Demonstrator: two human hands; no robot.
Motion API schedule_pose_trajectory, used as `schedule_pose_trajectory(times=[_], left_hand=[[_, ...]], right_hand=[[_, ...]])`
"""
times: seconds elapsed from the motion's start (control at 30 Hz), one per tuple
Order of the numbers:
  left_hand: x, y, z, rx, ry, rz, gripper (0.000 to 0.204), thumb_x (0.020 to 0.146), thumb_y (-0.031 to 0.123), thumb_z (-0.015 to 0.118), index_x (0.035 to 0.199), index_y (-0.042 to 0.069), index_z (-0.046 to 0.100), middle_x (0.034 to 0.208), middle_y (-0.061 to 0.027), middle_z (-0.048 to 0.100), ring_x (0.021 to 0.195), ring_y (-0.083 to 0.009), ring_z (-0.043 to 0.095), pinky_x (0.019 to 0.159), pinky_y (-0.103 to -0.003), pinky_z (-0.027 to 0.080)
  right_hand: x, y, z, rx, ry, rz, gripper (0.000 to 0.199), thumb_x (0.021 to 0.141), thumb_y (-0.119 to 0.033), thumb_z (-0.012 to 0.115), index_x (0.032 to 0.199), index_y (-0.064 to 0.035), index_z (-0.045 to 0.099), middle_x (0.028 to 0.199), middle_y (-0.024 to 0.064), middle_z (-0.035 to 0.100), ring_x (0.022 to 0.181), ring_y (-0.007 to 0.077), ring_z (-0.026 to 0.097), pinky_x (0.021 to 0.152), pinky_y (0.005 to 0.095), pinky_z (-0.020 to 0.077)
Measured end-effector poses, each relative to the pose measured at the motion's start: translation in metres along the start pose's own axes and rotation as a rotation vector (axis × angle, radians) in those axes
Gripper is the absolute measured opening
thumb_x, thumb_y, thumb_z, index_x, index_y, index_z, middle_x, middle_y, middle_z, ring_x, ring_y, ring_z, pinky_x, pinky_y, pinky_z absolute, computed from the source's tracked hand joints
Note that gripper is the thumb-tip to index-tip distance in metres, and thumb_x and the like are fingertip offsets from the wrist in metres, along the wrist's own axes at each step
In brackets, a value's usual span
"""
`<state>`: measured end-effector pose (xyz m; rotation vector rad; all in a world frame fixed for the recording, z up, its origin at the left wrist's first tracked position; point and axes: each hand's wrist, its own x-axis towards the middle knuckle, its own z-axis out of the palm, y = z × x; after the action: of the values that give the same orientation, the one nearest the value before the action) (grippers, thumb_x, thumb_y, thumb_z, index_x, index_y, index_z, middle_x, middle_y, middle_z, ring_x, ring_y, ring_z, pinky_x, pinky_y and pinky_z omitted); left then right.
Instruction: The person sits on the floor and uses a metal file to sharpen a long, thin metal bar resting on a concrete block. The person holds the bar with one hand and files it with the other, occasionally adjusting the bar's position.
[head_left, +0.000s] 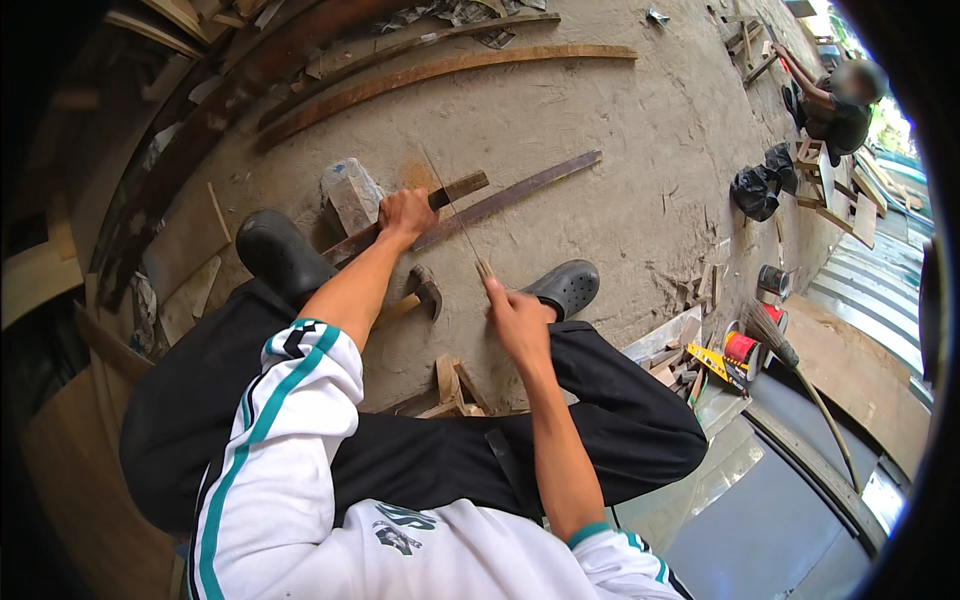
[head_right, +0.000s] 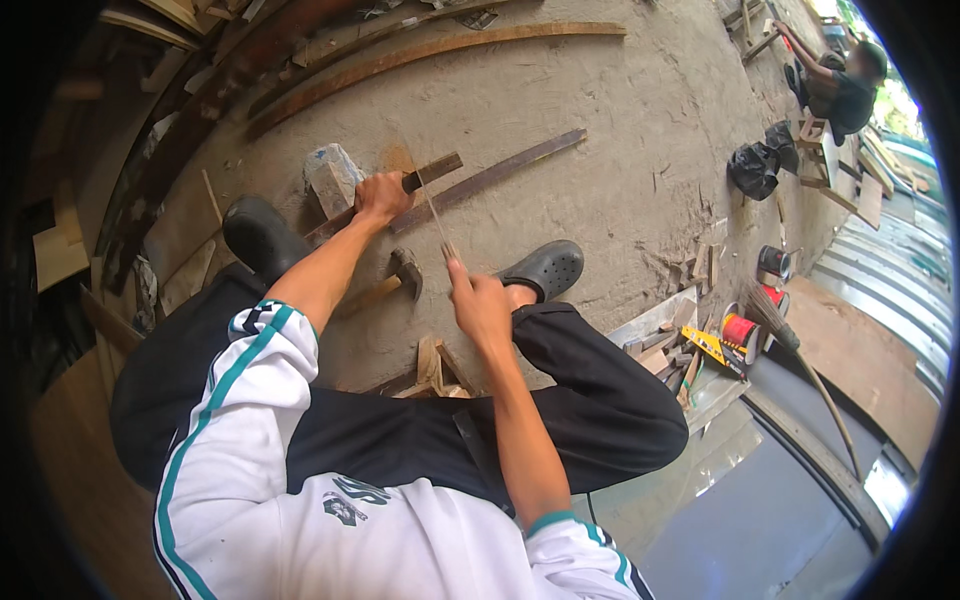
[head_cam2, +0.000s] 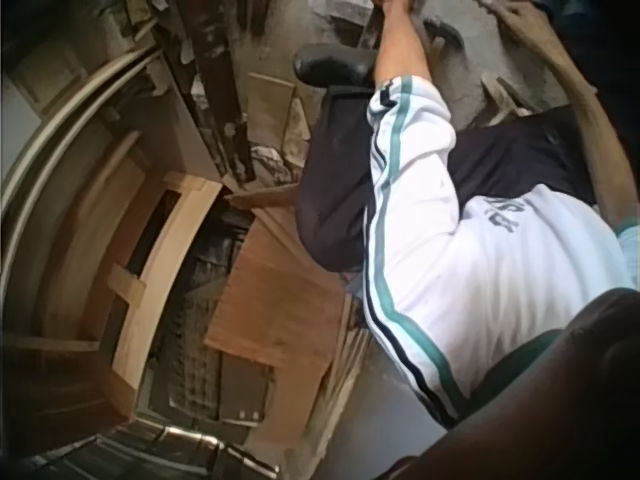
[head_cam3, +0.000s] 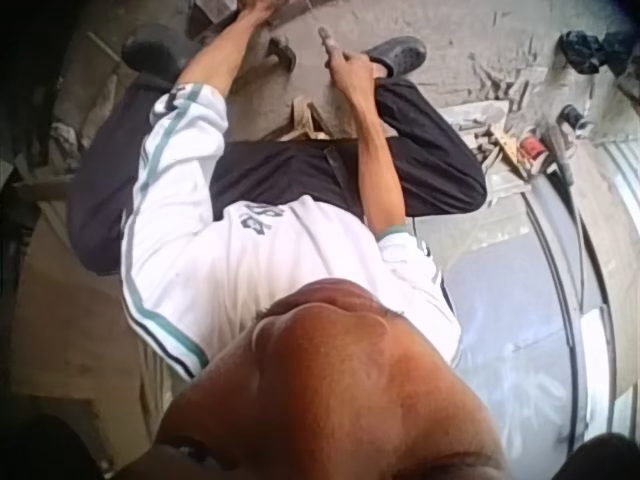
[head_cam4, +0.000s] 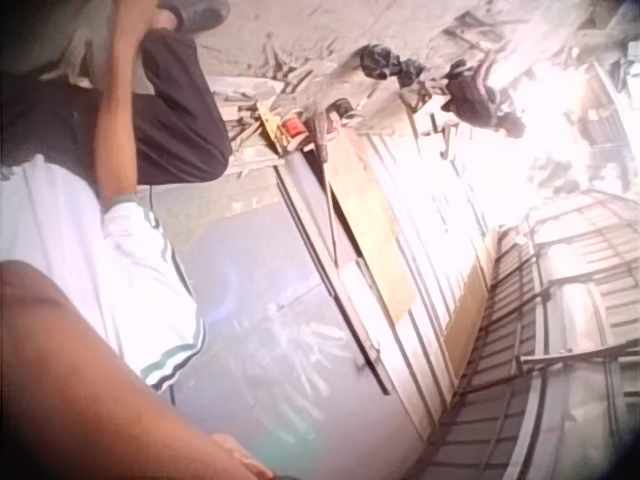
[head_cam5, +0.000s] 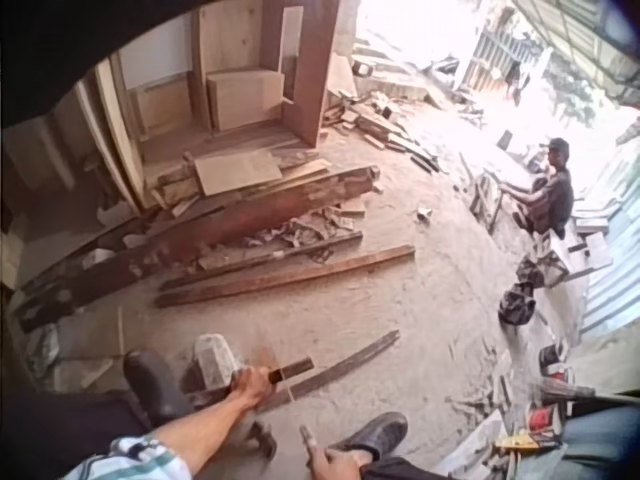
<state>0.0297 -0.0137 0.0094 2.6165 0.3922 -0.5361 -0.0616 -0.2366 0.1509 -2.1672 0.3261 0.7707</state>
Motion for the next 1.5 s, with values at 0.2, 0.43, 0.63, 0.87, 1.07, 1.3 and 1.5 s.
schedule_pose_trajectory(times=[0.2, 0.43, 0.63, 0.87, 1.07, 1.3, 1.5], left_hand=[[0.0, -0.003, 0.012, 0.039, 0.071, 0.073, 0.026, 0.08, 0.025, 0.065, 0.087, 0.002, 0.074, 0.081, -0.0242, 0.071, 0.076, -0.0392, 0.072, 0.064, -0.049, 0.056], [0.001, -0.006, 0.003, 0.004, 0.068, 0.027, 0.034, 0.08, 0.034, 0.071, 0.086, 0.001, 0.073, 0.079, -0.0233, 0.071, 0.073, -0.0373, 0.073, 0.062, -0.048, 0.057], [0.002, -0.003, 0.005, 0.059, 0.101, 0.01, 0.037, 0.08, 0.037, 0.071, 0.09, 0.002, 0.074, 0.083, -0.0239, 0.071, 0.08, -0.0368, 0.073, 0.066, -0.048, 0.057], [-0.005, -0.003, 0.005, 0.007, 0.004, -0.014, 0.033, 0.081, 0.035, 0.069, 0.091, 0.004, 0.075, 0.085, -0.0232, 0.072, 0.082, -0.0382, 0.073, 0.071, -0.046, 0.057], [0.002, -0.006, 0.012, -0.008, 0.098, 0.076, 0.036, 0.081, 0.037, 0.068, 0.086, 0.002, 0.074, 0.077, -0.0235, 0.07, 0.07, -0.0364, 0.072, 0.061, -0.047, 0.057], [0.002, -0.009, 0.011, -0.013, 0.148, 0.09, 0.032, 0.08, 0.032, 0.069, 0.081, 0.0, 0.073, 0.074, -0.0227, 0.07, 0.067, -0.0342, 0.072, 0.059, -0.048, 0.057], [0.002, -0.008, 0.001, -0.017, 0.119, 0.056, 0.032, 0.079, 0.033, 0.071, 0.084, 0.001, 0.073, 0.077, -0.0227, 0.071, 0.072, -0.0359, 0.073, 0.062, -0.047, 0.058]], right_hand=[[-0.004, 0.049, 0.006, 0.102, 0.064, -0.009, 0.061, 0.097, -0.047, 0.06, 0.064, 0.0036, 0.06, 0.052, 0.0027, 0.049, 0.047, 0.0108, 0.046, 0.047, 0.0315, 0.0371], [-0.006, 0.02, -0.009, 0.11, 0.021, -0.015, 0.058, 0.097, -0.046, 0.06, 0.062, 0.0, 0.059, 0.053, -0.0008, 0.047, 0.048, 0.0079, 0.043, 0.047, 0.0288, 0.0337], [-0.015, 0.026, -0.01, 0.013, 0.095, -0.059, 0.06, 0.095, -0.05, 0.06, 0.066, 0.003, 0.064, 0.052, 0.0031, 0.053, 0.05, 0.0116, 0.049, 0.05, 0.0292, 0.0377], [0.038, -0.003, 0.016, 0.058, 0.01, -0.013, 0.061, 0.095, -0.05, 0.06, 0.065, 0.0021, 0.061, 0.053, 0.0035, 0.048, 0.049, 0.01, 0.044, 0.049, 0.0294, 0.0359], [-0.023, 0.059, 0.003, 0.081, 0.174, -0.087, 0.055, 0.097, -0.041, 0.061, 0.061, -0.0006, 0.054, 0.051, 0.0001, 0.046, 0.045, 0.0081, 0.042, 0.045, 0.0289, 0.0323], [0.017, 0.043, -0.006, 0.259, -0.069, 0.103, 0.055, 0.096, -0.043, 0.064, 0.06, -0.001, 0.058, 0.053, -0.0005, 0.05, 0.042, 0.0085, 0.042, 0.043, 0.0256, 0.0311], [-0.044, -0.005, -0.031, -0.034, 0.07, 0.019, 0.056, 0.096, -0.046, 0.06, 0.069, 0.0023, 0.064, 0.054, 0.0008, 0.051, 0.05, 0.0085, 0.046, 0.049, 0.0279, 0.0354]])
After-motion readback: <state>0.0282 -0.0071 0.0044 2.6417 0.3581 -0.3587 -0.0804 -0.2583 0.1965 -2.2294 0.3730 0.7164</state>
